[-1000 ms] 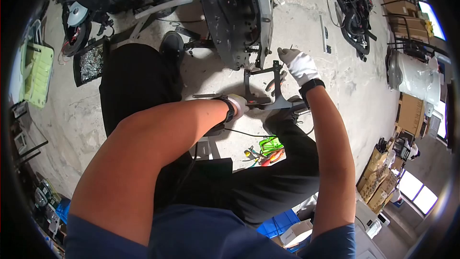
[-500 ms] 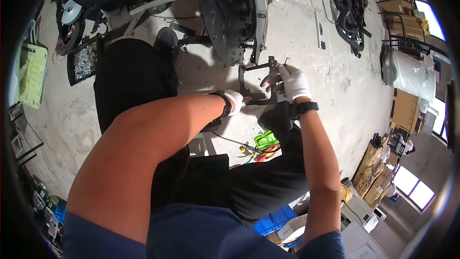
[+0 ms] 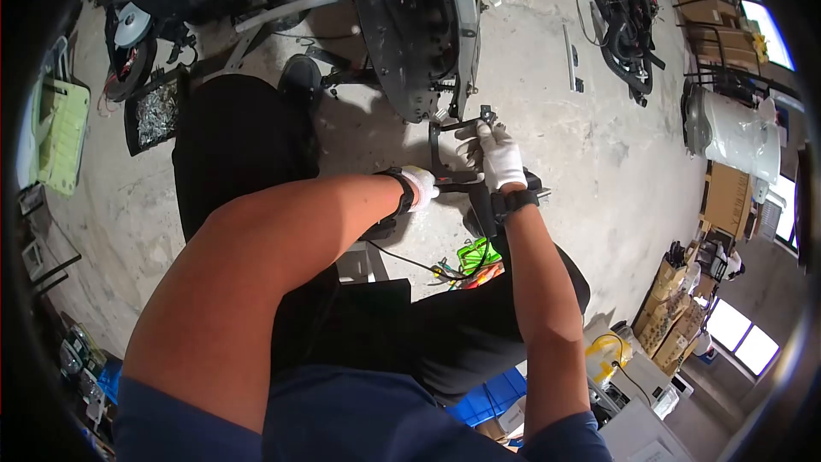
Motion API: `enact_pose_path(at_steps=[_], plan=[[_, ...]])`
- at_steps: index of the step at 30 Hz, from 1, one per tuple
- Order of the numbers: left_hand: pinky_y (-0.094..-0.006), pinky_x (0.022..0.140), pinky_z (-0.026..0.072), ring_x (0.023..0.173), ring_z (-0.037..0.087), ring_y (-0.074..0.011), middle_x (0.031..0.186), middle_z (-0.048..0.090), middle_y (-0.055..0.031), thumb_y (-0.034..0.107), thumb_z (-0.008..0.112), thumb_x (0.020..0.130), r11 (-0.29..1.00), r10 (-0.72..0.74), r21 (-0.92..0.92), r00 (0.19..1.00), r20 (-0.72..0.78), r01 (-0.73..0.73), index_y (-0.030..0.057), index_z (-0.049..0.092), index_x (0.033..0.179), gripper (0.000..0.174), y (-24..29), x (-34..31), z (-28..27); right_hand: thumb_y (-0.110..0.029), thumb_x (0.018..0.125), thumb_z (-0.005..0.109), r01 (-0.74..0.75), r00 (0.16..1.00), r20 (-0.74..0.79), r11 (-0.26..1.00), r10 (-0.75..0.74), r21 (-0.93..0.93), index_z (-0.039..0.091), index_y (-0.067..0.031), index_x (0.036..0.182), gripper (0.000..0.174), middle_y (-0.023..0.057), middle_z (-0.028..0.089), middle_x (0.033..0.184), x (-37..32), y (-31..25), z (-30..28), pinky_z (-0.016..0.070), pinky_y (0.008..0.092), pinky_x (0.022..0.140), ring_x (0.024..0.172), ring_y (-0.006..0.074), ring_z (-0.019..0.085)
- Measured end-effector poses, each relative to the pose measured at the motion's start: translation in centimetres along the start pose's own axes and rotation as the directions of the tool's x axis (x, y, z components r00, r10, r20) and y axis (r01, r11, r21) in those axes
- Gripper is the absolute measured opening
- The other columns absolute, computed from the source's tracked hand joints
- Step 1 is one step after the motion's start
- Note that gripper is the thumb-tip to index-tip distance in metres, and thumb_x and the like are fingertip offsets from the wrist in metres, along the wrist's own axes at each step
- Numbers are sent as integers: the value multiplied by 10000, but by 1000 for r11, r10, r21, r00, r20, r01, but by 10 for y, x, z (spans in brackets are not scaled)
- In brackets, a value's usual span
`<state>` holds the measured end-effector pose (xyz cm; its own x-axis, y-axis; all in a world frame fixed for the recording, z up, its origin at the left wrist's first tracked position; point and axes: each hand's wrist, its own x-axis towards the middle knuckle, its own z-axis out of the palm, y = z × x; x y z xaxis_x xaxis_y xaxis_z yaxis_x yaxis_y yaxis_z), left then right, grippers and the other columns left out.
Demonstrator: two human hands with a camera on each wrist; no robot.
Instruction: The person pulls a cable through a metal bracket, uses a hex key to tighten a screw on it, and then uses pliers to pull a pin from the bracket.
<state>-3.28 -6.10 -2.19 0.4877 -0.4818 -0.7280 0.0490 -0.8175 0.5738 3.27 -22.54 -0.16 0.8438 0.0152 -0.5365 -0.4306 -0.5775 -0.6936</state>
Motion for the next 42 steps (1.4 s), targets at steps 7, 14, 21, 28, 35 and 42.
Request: enact_pose_path(at_steps=[7,14,21,28,35,42], plan=[[-431,837,434,988,557,-354,1054,606,-160,350,448,869,1000,5,-15,1000,7,-5,63,609,1039,370,-1,3,2,-362,896,510,-32,999,-7,997,33,77,633,-1,875,381,45,602,655,1,4,0,419,272,530,566,102,502],[-436,833,437,979,562,-355,1044,609,-164,354,442,870,1000,27,-5,1000,-6,-27,66,611,1039,375,-3,7,6,-335,898,508,-26,999,-17,998,27,51,645,-5,850,361,35,618,663,-6,-8,-1,420,263,521,563,95,514],[-440,822,442,962,569,-357,1028,614,-162,364,444,871,1000,-22,-12,1000,1,22,78,618,1029,370,2,1,0,-310,898,501,-75,997,27,994,73,78,652,-6,821,348,37,621,634,-11,-27,0,427,268,510,525,117,535],[-443,809,443,943,574,-357,1006,622,-152,370,453,869,999,-39,-39,999,-30,37,85,624,1009,361,5,2,-2,-254,899,487,-96,995,-19,990,99,104,669,-30,764,319,52,634,622,-5,-17,-3,416,269,468,486,118,539],[-442,792,447,916,579,-358,965,630,-149,363,459,868,1000,5,-13,998,-55,-5,82,629,981,348,2,6,3,-239,893,474,-110,993,-59,991,106,-79,635,-14,717,328,79,625,583,-12,-37,-8,410,264,417,421,124,533],[-438,794,451,922,586,-350,995,626,-153,362,483,857,1000,6,20,998,-56,-5,82,625,1011,350,-3,18,13,-190,862,468,-174,985,-23,976,173,-133,601,27,689,308,109,627,593,-15,-71,-5,414,277,396,402,152,536]])
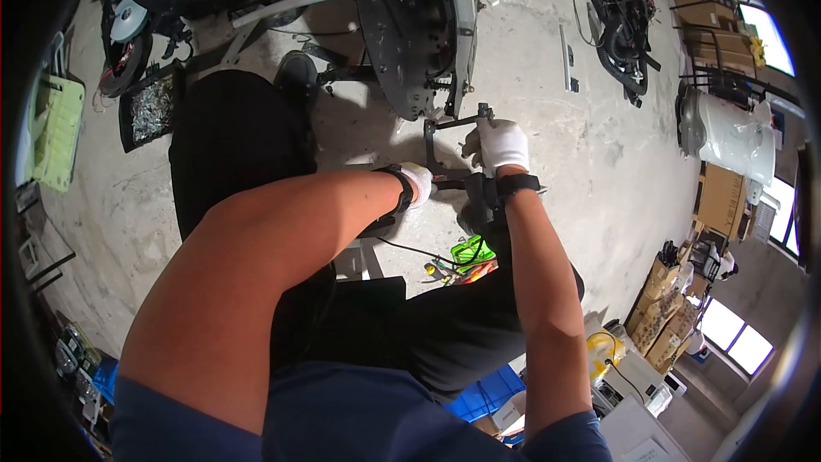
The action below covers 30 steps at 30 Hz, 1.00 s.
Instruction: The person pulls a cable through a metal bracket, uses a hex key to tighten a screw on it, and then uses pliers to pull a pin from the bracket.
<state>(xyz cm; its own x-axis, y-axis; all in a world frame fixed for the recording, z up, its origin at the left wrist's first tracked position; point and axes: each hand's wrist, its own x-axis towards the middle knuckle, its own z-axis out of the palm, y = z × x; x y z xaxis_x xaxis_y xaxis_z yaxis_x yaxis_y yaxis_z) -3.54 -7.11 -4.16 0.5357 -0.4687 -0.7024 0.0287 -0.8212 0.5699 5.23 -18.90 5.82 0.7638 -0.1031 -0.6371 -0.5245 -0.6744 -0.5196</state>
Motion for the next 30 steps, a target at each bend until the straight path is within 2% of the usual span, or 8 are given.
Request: enact_pose_path(at_steps=[5,7,8,12,16,22,28,30], plan=[[-424,798,461,933,589,-352,996,629,-153,371,488,856,998,19,54,1000,-25,-18,81,621,1029,362,-2,4,8,-206,854,451,-23,999,-22,998,24,53,633,-5,680,322,91,630,562,5,1,9,473,292,472,457,180,599],[-423,794,463,933,591,-351,993,630,-154,376,489,857,999,-28,18,999,-21,28,80,624,1021,365,1,0,4,-207,862,442,83,993,-83,996,-84,-14,632,-3,677,334,88,636,573,-7,-1,9,474,297,476,457,177,599],[-422,790,466,933,592,-351,989,632,-156,382,490,857,998,-65,-12,998,-14,64,79,628,1014,368,3,-2,3,-230,879,455,20,994,-107,998,-14,57,630,-6,685,344,87,637,575,-15,-2,9,477,302,486,461,172,602],[-428,778,469,928,595,-351,983,632,-170,390,487,859,998,10,64,998,55,-13,70,641,986,377,5,-8,-10,-278,888,496,66,980,-184,997,-71,-35,629,-21,699,346,101,627,569,-9,26,14,471,304,482,460,182,601],[-431,782,465,920,594,-353,977,635,-157,393,481,862,996,-65,65,997,31,63,82,635,1010,377,5,-3,-5,-270,889,493,60,986,-159,997,-51,52,633,-16,704,344,108,625,572,-4,31,19,470,303,490,471,191,604],[-435,776,462,898,594,-349,970,638,-133,388,480,863,999,-21,48,999,33,20,116,624,1037,353,0,0,1,-258,890,494,94,979,-185,995,-91,11,650,-16,718,335,87,635,579,7,39,22,475,293,515,499,172,609],[-438,768,460,890,595,-345,962,637,-138,384,481,860,999,-51,6,999,-3,51,116,624,1025,346,-4,12,12,-245,893,483,44,991,-132,995,-32,92,647,-12,709,339,94,644,596,-6,21,19,477,290,508,484,160,604],[-436,771,458,898,592,-346,967,636,-139,382,482,858,999,5,35,1000,1,-5,110,625,1021,347,-5,13,13,-240,895,477,16,993,-121,994,-2,111,642,-7,699,347,89,644,592,-11,12,18,477,287,496,462,157,597]])
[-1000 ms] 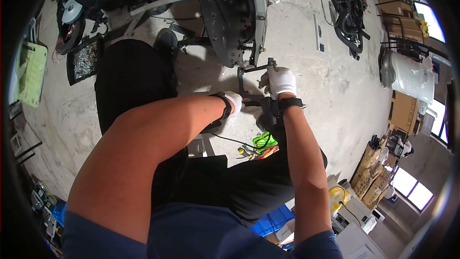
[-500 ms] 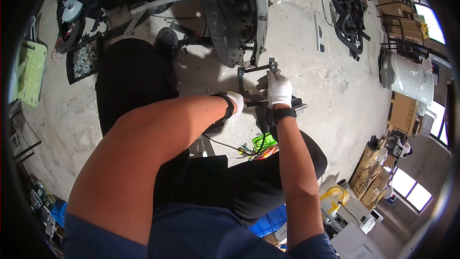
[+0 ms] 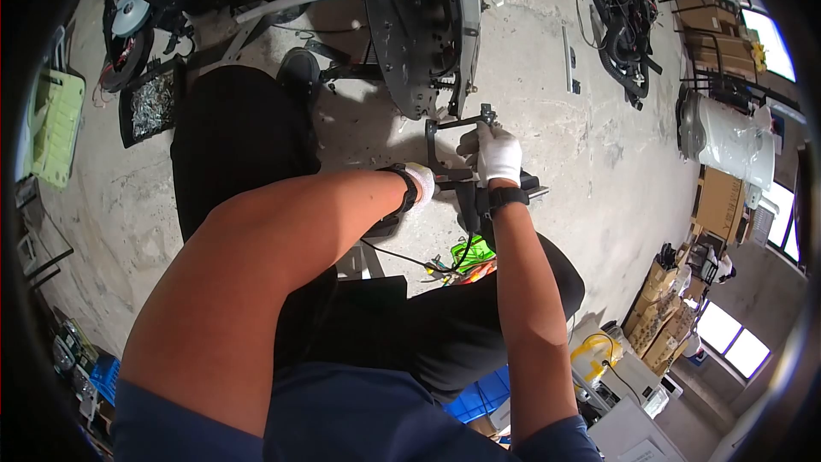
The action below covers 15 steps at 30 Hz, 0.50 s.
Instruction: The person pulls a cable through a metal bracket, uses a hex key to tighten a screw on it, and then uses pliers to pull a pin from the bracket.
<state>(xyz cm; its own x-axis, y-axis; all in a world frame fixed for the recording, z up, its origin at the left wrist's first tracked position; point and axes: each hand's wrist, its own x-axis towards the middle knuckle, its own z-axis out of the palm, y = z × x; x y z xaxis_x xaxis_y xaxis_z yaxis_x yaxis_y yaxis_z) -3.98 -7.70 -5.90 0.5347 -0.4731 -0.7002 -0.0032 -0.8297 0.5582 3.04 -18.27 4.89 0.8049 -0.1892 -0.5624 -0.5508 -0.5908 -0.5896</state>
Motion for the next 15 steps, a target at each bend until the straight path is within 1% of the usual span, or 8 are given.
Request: enact_pose_path(at_steps=[1,3,7,9,10,12,13,15], plan=[[-436,771,458,898,592,-346,967,636,-139,382,482,858,1000,0,0,1000,0,0,110,625,1021,347,1,0,0,-240,895,477,0,1000,0,1000,0,0,642,-7,699,347,89,644,592,0,-1,0,477,287,496,462,157,597],[-426,787,456,921,587,-344,994,631,-136,383,487,856,997,16,79,999,32,-19,111,623,1027,350,2,-3,-3,-238,891,476,17,1000,2,1000,-17,-7,637,-3,686,350,89,644,590,1,-3,0,475,279,481,445,154,592],[-414,800,456,943,582,-343,1014,627,-137,387,492,853,1000,-8,22,999,33,8,105,620,1038,360,3,-8,-8,-238,883,480,49,999,-5,996,-50,-79,636,-1,680,349,94,644,590,9,2,0,476,274,474,446,155,594],[-407,819,453,962,579,-339,1033,623,-139,396,500,848,993,61,102,996,67,-68,102,615,1057,379,3,-7,-7,-223,873,469,3,1000,10,1000,-3,-30,635,-3,674,340,87,641,582,7,-1,1,481,277,479,445,155,594],[-407,819,453,962,579,-339,1033,623,-139,396,500,848,993,61,101,996,67,-67,102,615,1057,379,3,-7,-8,-223,873,469,3,1000,10,1000,-3,-31,635,-3,674,340,87,641,582,6,-4,2,481,277,479,445,155,594],[-403,834,449,978,576,-333,1047,619,-138,400,498,847,999,15,28,999,46,-16,102,611,1073,390,4,-8,-9,-200,867,454,-48,998,35,997,46,53,636,-2,675,330,80,640,582,2,-10,3,481,281,477,444,158,593],[-403,834,449,978,576,-333,1047,619,-138,400,498,847,999,14,28,999,46,-15,102,611,1073,390,5,-8,-10,-200,867,454,-48,998,35,997,46,53,636,-2,675,330,80,640,582,1,-13,4,481,281,477,444,158,593],[-397,835,454,978,580,-328,1061,615,-135,400,496,849,998,9,66,998,62,-13,112,607,1084,388,7,-10,-12,-203,880,469,-41,999,25,998,40,40,631,13,703,322,96,636,603,0,-16,5,414,276,416,416,134,524]])
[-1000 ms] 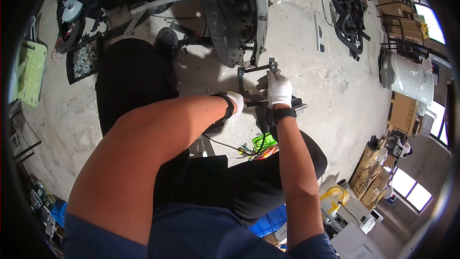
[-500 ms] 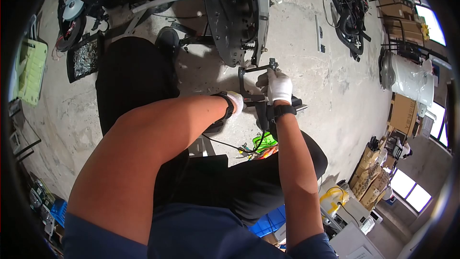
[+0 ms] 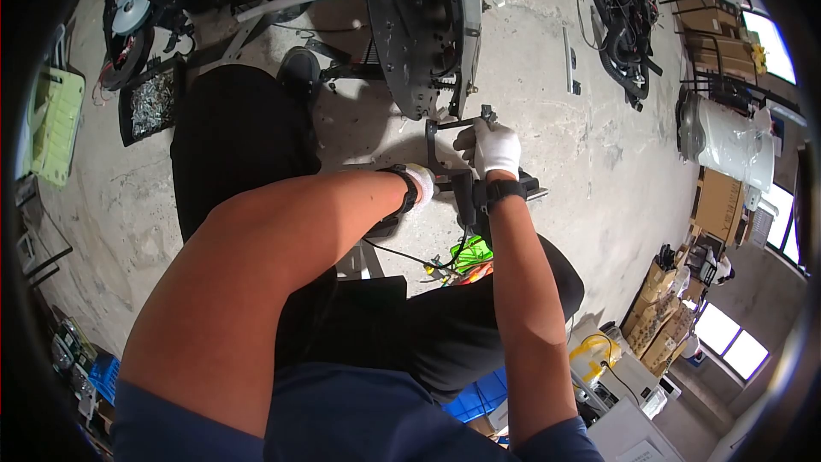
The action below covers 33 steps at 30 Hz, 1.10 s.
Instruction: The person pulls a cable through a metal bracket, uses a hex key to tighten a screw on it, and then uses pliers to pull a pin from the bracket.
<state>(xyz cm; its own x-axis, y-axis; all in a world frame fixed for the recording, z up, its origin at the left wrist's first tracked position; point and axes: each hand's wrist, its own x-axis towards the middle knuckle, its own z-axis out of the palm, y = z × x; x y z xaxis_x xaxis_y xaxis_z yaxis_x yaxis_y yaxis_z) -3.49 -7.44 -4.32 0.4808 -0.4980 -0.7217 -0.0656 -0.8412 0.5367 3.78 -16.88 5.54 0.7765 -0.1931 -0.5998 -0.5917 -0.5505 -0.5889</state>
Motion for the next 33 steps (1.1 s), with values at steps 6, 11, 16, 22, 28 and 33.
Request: enact_pose_path(at_steps=[6,11,16,22,28,33], plan=[[-411,807,463,950,584,-347,1031,621,-149,387,487,857,993,-27,-118,998,-56,21,85,618,1053,383,-7,7,10,-225,898,465,33,999,31,997,-31,-64,624,4,704,340,78,609,554,11,12,-12,396,265,394,383,126,498],[-432,802,454,941,580,-362,994,625,-165,381,483,861,998,-29,-47,1000,-3,29,70,626,1017,375,-1,0,2,-240,900,471,77,996,68,979,-66,-190,621,-14,703,335,71,603,533,13,16,-21,381,263,384,372,119,493],[-435,802,453,940,579,-363,987,626,-169,386,481,864,998,-6,-62,999,-32,4,73,626,1013,376,-2,0,2,-266,880,479,36,996,85,962,-13,-271,627,-46,654,348,59,599,514,8,4,-27,421,287,449,427,155,549],[-429,803,460,934,586,-360,992,630,-160,385,493,861,995,-34,-99,999,-41,30,85,622,1033,369,6,-10,-13,-281,881,470,67,998,27,936,-61,-345,639,-46,703,340,83,614,547,7,1,-24,440,312,488,482,195,590],[-434,798,464,927,590,-362,997,630,-162,376,490,866,998,-21,-60,999,-30,19,88,620,1048,364,6,-6,-10,-328,867,467,104,937,-123,597,-327,-796,632,-54,847,320,143,648,733,7,14,-20,496,376,610,656,262,640],[-437,794,463,918,591,-363,974,633,-164,354,486,871,999,40,18,998,-47,-39,75,626,1017,344,6,-5,-8,-382,728,633,97,725,-253,459,-641,-883,566,-61,954,399,168,636,824,-4,12,-18,498,396,710,802,315,627]])
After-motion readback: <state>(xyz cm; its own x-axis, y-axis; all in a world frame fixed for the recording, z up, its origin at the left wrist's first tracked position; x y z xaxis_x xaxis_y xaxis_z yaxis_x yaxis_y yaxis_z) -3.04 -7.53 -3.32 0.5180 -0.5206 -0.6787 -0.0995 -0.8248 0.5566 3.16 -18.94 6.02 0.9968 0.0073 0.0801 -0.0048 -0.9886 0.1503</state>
